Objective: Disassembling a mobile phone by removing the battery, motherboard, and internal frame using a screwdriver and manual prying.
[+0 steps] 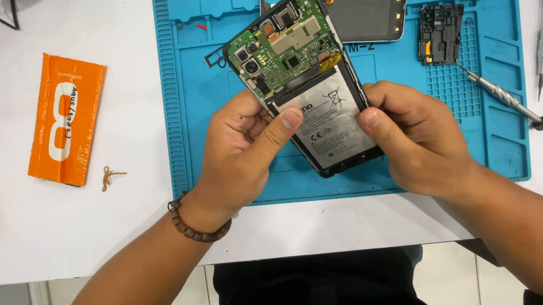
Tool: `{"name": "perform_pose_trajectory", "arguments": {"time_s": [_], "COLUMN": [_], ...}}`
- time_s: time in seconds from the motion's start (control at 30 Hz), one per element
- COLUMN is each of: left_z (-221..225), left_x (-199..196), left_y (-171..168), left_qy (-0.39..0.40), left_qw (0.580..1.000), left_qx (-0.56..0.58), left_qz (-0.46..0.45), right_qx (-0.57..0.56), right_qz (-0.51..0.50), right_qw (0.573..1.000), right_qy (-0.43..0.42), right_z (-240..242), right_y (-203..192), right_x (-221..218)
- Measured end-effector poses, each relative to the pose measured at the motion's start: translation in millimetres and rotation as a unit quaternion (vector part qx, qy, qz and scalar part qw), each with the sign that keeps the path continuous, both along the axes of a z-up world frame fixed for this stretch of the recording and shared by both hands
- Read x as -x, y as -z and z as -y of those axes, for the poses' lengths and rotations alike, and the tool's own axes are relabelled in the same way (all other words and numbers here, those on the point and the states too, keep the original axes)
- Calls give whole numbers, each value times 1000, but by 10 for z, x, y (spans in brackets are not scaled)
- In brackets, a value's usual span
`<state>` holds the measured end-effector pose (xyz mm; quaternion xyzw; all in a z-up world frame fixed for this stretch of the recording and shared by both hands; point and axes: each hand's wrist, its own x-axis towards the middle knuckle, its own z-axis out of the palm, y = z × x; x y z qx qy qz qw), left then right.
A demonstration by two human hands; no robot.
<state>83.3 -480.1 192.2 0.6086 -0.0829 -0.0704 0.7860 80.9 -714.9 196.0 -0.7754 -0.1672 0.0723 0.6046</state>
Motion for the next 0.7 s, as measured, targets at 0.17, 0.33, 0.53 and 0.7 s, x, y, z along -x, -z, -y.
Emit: {"name": "perform_pose_trajectory", "arguments": {"time_s": [0.17, 0.33, 0.53, 0.7], "left_z": [53, 19, 34, 36], "left_x": [3, -68, -75, -55], "left_y": [-74, -42, -18, -26], "left_qy": [9, -60, -60, -29], "left_qw": [1000, 998, 995, 998], "left_qx": [6, 2, 40, 25], "left_qz": [1, -25, -61, -43], "right_qx": [30, 298, 515, 527], "right_qz": [55, 300, 90, 52], "right_qw": [997, 901, 852, 847], "right_qy": [-47, 96, -21, -50], "right_z": [89, 692, 521, 543], "right_y": [-206, -366, -301, -223], "right_x": [-164, -273, -378, -438]}}
